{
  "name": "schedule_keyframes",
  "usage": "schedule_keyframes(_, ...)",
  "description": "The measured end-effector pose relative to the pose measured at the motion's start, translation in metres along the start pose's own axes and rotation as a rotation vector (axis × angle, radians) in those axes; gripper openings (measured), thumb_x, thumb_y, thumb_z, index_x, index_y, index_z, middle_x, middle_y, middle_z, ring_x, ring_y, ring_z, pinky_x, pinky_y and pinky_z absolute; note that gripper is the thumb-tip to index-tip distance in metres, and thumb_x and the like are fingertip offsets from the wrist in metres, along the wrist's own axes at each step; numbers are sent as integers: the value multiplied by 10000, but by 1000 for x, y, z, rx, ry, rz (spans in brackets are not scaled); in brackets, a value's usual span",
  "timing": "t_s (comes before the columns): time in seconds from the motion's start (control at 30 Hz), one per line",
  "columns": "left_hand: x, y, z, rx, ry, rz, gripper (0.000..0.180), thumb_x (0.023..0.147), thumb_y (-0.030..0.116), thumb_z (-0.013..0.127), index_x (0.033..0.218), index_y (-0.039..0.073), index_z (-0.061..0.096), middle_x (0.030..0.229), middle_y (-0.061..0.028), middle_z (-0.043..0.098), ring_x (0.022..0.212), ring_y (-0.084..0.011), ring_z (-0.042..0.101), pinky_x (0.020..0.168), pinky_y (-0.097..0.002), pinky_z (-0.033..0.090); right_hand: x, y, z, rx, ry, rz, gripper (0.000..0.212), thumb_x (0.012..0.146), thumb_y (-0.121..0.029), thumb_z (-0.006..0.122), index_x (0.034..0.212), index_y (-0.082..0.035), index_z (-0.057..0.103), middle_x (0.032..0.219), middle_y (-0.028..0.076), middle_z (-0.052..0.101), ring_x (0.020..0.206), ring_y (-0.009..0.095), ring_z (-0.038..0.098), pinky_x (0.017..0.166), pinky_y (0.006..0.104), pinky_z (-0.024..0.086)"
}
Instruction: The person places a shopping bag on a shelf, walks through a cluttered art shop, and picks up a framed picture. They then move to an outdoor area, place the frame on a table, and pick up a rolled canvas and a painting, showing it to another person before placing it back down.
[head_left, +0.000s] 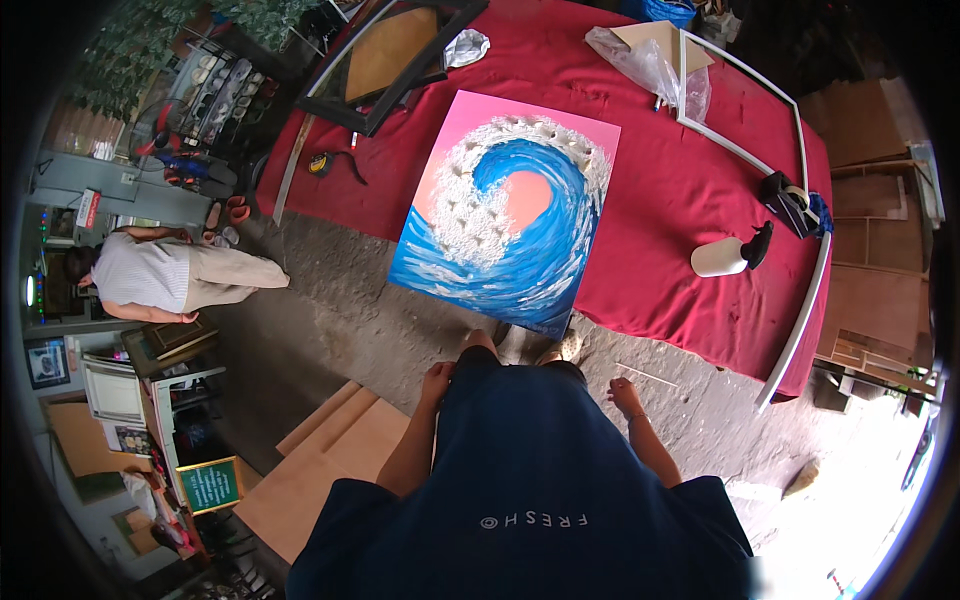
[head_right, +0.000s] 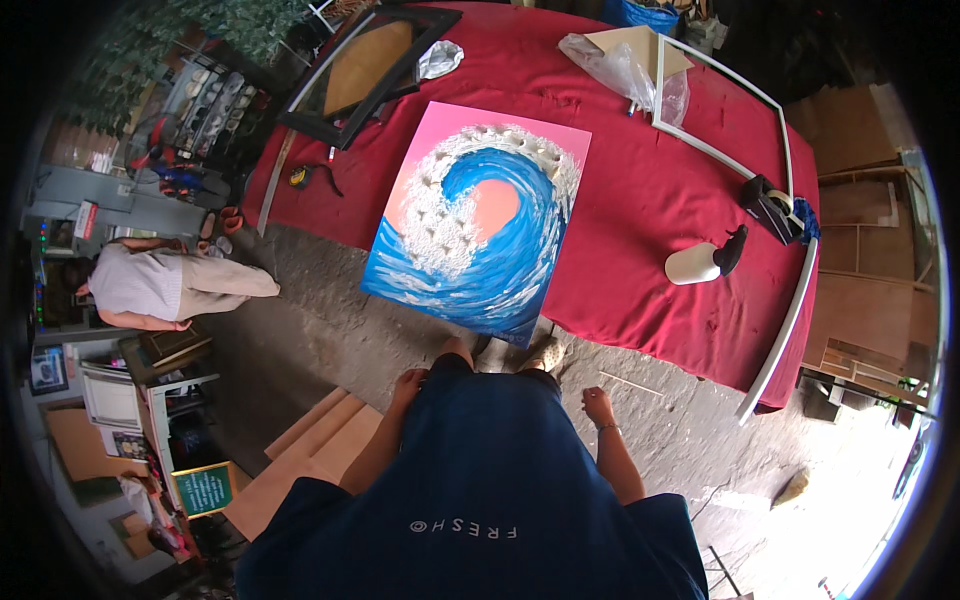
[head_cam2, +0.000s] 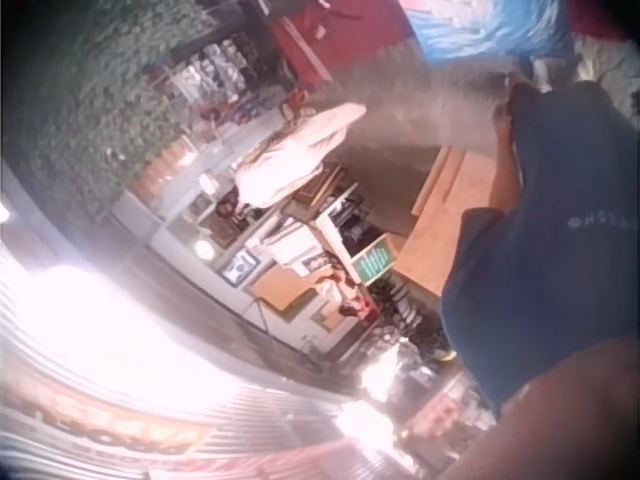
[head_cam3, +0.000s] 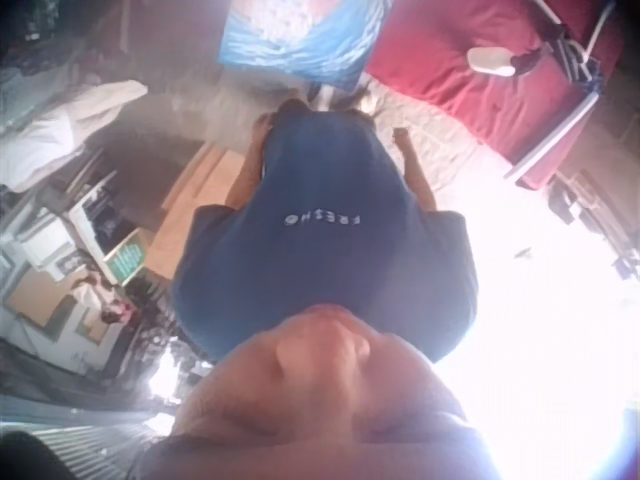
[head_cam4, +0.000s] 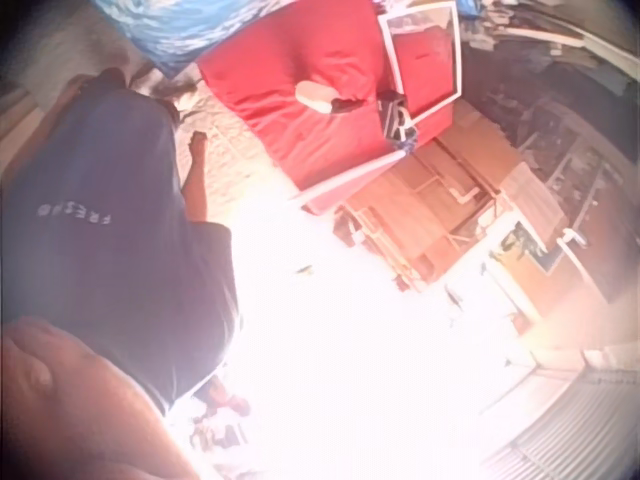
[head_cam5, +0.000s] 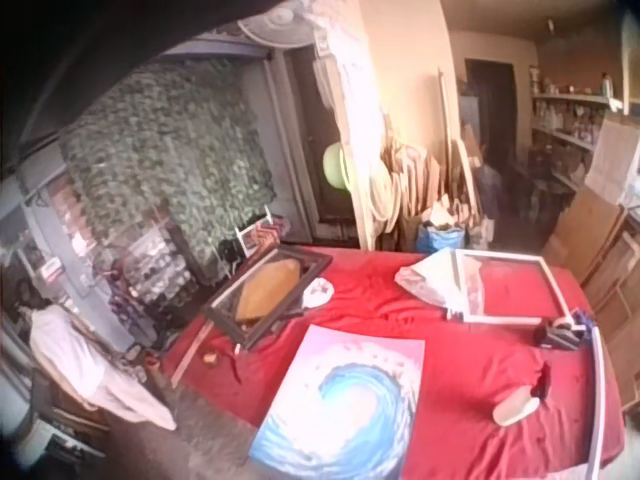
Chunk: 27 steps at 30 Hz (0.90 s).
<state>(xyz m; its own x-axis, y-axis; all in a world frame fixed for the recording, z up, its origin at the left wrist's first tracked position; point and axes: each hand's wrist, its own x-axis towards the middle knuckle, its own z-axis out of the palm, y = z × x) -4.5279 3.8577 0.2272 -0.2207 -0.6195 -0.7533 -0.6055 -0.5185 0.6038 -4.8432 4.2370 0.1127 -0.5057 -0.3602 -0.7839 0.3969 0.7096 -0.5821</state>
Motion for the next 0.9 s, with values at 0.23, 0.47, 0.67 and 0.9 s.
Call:
schedule_keyframes(0.23, 51, 30, -6, 230, -219, 192, 434, 845, 335, 668, 1138, 22, 598, 1031, -114, 652, 946, -189, 614, 826, -313, 476, -59, -20, 13, 138, 177, 195, 316, 896, -247, 501, 1040, 25, 572, 855, 140, 662, 699, 207, 654, 600, 311, 542)
schedule_keyframes(0.47, 79, 155, -19, 96, -758, 153, 515, 847, 277, 685, 1260, 33, 495, 1257, -109, 538, 1125, -180, 526, 915, -318, 435, -95, -46, 116, 257, 225, 167, 314, 900, -227, 538, 1067, 36, 574, 875, 153, 654, 753, 199, 646, 625, 302, 551)
schedule_keyframes(0.67, 115, 157, -15, -113, -908, -39, 359, 914, 246, 600, 1185, 19, 541, 1166, -77, 583, 1093, -159, 545, 883, -316, 447, -106, -100, 201, -238, 266, 152, 388, 914, -363, 502, 1056, -25, 626, 937, 200, 677, 938, 331, 649, 770, 409, 509)
schedule_keyframes(0.9, 123, 147, -6, -338, -952, -264, 303, 944, 216, 546, 1178, 25, 529, 1189, -103, 568, 1101, -216, 541, 850, -336, 463, -154, -106, 237, -68, 328, 218, 393, 905, -353, 522, 1055, -7, 634, 971, 211, 669, 926, 314, 651, 797, 381, 500)
